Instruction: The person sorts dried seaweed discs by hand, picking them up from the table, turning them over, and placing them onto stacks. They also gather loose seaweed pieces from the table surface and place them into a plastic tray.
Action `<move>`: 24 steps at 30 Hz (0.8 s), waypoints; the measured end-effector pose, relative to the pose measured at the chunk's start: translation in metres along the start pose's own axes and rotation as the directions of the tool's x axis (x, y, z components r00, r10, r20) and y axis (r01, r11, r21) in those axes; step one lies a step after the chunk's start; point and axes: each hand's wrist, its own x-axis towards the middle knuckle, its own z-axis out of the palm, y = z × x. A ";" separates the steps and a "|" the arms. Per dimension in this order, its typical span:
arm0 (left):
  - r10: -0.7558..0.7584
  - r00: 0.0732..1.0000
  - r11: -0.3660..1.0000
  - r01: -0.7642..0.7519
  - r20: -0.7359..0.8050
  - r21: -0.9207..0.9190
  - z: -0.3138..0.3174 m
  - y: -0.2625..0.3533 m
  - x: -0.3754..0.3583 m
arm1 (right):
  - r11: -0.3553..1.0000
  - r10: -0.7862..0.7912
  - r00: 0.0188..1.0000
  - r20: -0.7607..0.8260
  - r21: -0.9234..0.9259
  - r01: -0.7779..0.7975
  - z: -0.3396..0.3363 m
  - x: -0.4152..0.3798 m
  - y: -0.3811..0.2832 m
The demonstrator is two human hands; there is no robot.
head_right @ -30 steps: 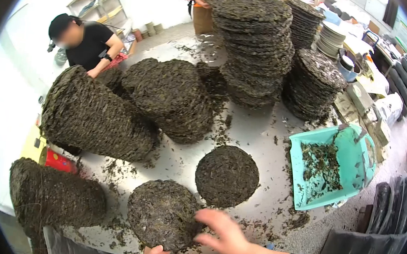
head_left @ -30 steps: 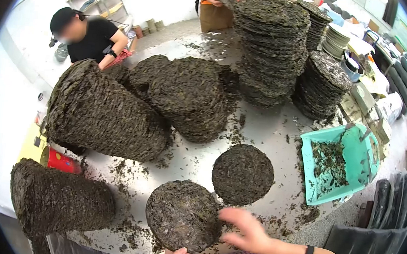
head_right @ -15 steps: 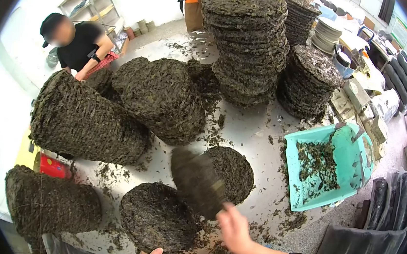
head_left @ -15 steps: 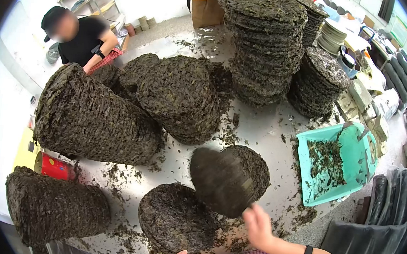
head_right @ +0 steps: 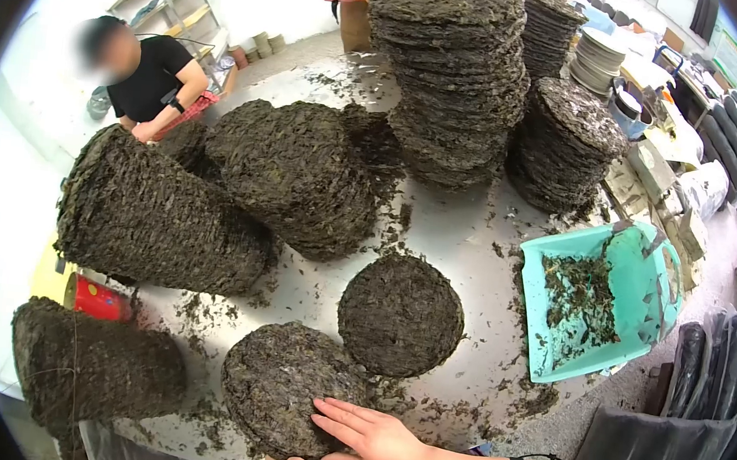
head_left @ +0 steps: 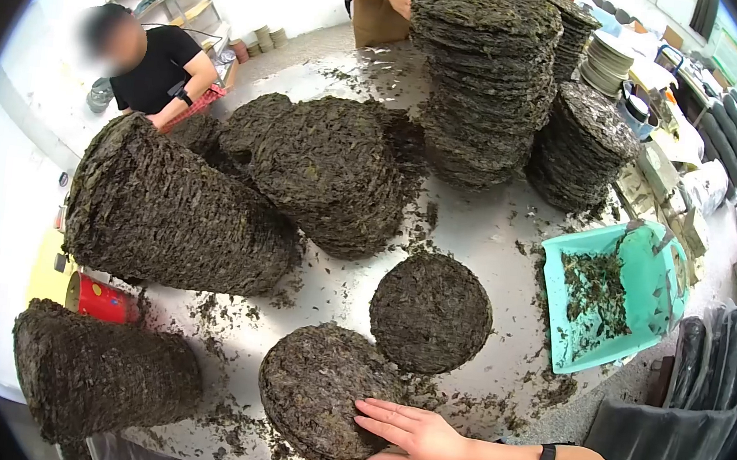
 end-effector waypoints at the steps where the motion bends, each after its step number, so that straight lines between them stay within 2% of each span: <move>1: -0.024 1.000 1.000 0.024 0.020 -0.004 -0.003 0.000 -0.003 | 1.000 -0.008 1.000 0.003 0.010 0.008 -0.002 0.000 -0.001; 6: 0.034 0.998 0.999 -0.034 0.047 0.016 -0.009 -0.008 -0.001 | 1.000 -0.015 0.999 0.029 -0.018 0.016 -0.008 -0.003 -0.008; 8: 0.076 0.995 0.996 -0.073 -0.069 0.041 -0.011 -0.013 -0.002 | 0.961 0.230 0.972 -0.055 0.170 -0.218 -0.014 -0.004 -0.010; 9: 0.044 0.984 0.990 -0.019 -0.174 0.140 -0.012 -0.014 -0.003 | 0.926 0.345 0.924 -0.163 0.218 -0.307 -0.022 -0.002 -0.010; 10: 0.043 0.985 0.990 -0.020 -0.167 0.137 -0.013 -0.013 -0.005 | 0.835 0.520 0.818 -0.245 0.346 -0.428 -0.032 -0.003 -0.012; 11: 0.023 0.980 0.994 -0.003 -0.195 0.106 -0.014 -0.011 -0.006 | 0.584 0.799 0.572 -0.186 0.471 -0.662 -0.032 -0.011 0.004; 12: 0.002 0.975 0.997 0.014 -0.221 0.074 -0.013 -0.009 -0.007 | 0.610 0.782 0.524 -0.338 0.587 -0.532 -0.033 -0.016 0.025; 14: -0.023 0.967 0.994 0.049 -0.254 0.098 -0.006 -0.004 -0.010 | 0.781 0.620 0.323 -0.715 0.522 -0.343 -0.018 -0.018 0.068; 16: 0.051 0.983 0.992 -0.029 -0.175 0.126 -0.002 -0.005 -0.009 | 0.852 0.477 0.418 -0.773 0.290 -0.436 -0.022 -0.028 0.056; 17: 0.033 0.989 0.996 -0.022 -0.142 0.082 0.001 -0.004 -0.010 | 0.905 0.422 0.654 -0.627 0.258 -0.337 -0.024 -0.029 0.044; 18: 0.023 0.989 0.996 -0.011 -0.143 0.084 0.005 -0.003 -0.011 | 0.939 0.325 0.837 -0.441 0.258 -0.229 -0.025 -0.031 0.032; 19: -0.001 0.991 0.995 0.015 -0.132 0.102 0.009 0.000 -0.012 | 0.949 0.253 0.931 -0.262 0.254 -0.186 -0.024 -0.025 0.013; 20: -0.018 0.993 0.992 0.032 -0.119 0.118 0.015 0.003 -0.011 | 0.958 0.158 0.985 -0.074 0.254 -0.134 -0.023 -0.015 0.001; 21: -0.028 0.985 0.965 0.072 -0.173 0.251 0.019 0.006 -0.012 | 0.992 0.048 0.998 -0.038 0.122 -0.043 -0.014 -0.010 0.000; 22: -0.022 0.985 0.966 0.066 -0.174 0.252 0.017 0.006 -0.011 | 0.998 -0.059 0.998 0.014 -0.007 0.059 -0.004 -0.008 -0.002; 24: 0.044 0.995 0.999 -0.046 0.086 0.024 0.011 0.004 -0.008 | 0.999 -0.051 0.999 0.008 -0.018 0.051 0.001 -0.005 -0.003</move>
